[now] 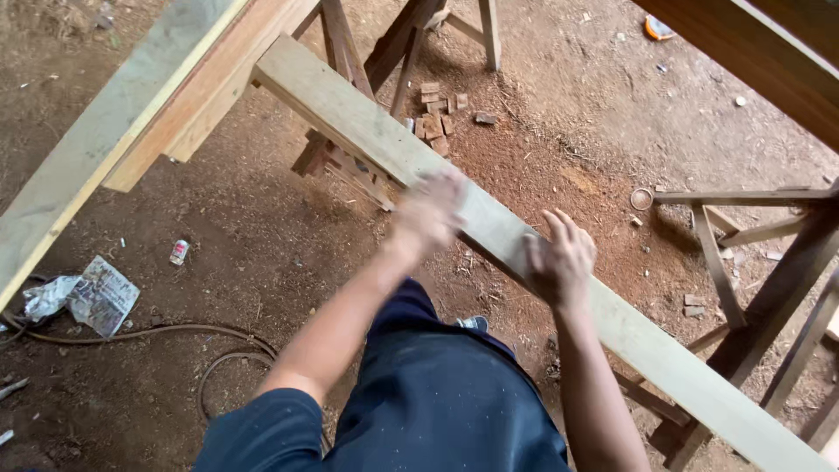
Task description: The person sands a long piece of wood using a small block of sandpaper, moving along the length of the board and cleaning the edges.
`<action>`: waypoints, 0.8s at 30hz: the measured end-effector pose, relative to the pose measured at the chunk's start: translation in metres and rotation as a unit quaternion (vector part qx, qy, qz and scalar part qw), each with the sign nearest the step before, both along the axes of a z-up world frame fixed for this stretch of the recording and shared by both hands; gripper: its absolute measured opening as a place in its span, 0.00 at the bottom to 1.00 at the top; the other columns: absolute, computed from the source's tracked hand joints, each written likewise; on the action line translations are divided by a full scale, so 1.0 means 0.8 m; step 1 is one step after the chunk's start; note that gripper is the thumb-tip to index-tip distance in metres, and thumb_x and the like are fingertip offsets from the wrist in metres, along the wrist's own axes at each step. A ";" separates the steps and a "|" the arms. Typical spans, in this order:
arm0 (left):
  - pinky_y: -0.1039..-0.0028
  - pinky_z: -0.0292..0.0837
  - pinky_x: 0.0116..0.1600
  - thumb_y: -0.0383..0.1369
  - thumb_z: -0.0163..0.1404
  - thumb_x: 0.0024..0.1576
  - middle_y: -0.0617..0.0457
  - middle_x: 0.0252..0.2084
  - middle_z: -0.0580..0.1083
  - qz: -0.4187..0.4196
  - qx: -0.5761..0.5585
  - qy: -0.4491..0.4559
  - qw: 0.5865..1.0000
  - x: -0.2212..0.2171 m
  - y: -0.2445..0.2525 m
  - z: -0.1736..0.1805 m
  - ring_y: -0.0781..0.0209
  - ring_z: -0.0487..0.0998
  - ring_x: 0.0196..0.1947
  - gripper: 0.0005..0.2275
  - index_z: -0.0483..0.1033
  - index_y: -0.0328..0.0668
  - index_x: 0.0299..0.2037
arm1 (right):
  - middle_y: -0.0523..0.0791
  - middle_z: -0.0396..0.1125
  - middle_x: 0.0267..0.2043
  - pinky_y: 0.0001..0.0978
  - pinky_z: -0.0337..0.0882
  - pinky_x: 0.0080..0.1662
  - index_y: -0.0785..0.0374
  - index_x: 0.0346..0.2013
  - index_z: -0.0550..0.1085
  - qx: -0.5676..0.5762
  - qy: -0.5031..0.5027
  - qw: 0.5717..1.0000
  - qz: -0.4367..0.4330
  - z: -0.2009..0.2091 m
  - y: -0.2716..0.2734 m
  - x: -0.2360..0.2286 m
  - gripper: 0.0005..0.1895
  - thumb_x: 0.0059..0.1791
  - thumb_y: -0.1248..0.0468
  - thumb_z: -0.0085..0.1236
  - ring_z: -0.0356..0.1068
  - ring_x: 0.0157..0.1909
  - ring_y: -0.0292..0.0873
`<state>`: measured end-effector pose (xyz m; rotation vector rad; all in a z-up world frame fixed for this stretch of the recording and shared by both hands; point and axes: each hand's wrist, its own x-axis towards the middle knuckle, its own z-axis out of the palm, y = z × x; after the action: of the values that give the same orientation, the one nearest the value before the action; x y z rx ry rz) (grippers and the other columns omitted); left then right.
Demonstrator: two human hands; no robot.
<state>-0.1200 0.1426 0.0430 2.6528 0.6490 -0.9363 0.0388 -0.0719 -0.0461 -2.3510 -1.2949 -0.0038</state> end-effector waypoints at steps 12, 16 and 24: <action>0.60 0.27 0.76 0.48 0.17 0.66 0.44 0.77 0.33 -0.149 0.005 -0.192 0.970 0.002 0.031 -0.085 0.48 0.33 0.77 0.30 0.31 0.37 0.74 | 0.50 0.74 0.50 0.45 0.66 0.56 0.60 0.52 0.73 -0.051 0.048 0.996 -0.051 0.014 0.092 -0.049 0.19 0.57 0.54 0.40 0.73 0.53 0.49; 0.53 0.46 0.75 0.39 0.18 0.71 0.29 0.68 0.51 0.053 0.069 -0.133 0.987 -0.065 0.216 -0.092 0.35 0.52 0.68 0.28 0.37 0.27 0.78 | 0.50 0.74 0.48 0.46 0.66 0.53 0.60 0.52 0.73 -0.061 0.038 0.995 -0.069 0.009 0.096 -0.050 0.17 0.57 0.56 0.41 0.73 0.50 0.51; 0.56 0.27 0.77 0.48 0.09 0.70 0.33 0.78 0.36 -0.277 0.169 0.003 0.946 -0.021 0.149 -0.048 0.42 0.34 0.78 0.32 0.41 0.24 0.73 | 0.50 0.74 0.47 0.45 0.67 0.57 0.59 0.49 0.75 -0.112 0.047 0.985 -0.119 0.004 0.100 -0.037 0.16 0.59 0.54 0.43 0.73 0.52 0.51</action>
<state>-0.1364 0.2615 0.0049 3.2263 0.0446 -1.0400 0.0091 0.0079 -0.0425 -2.6493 -1.0082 0.1853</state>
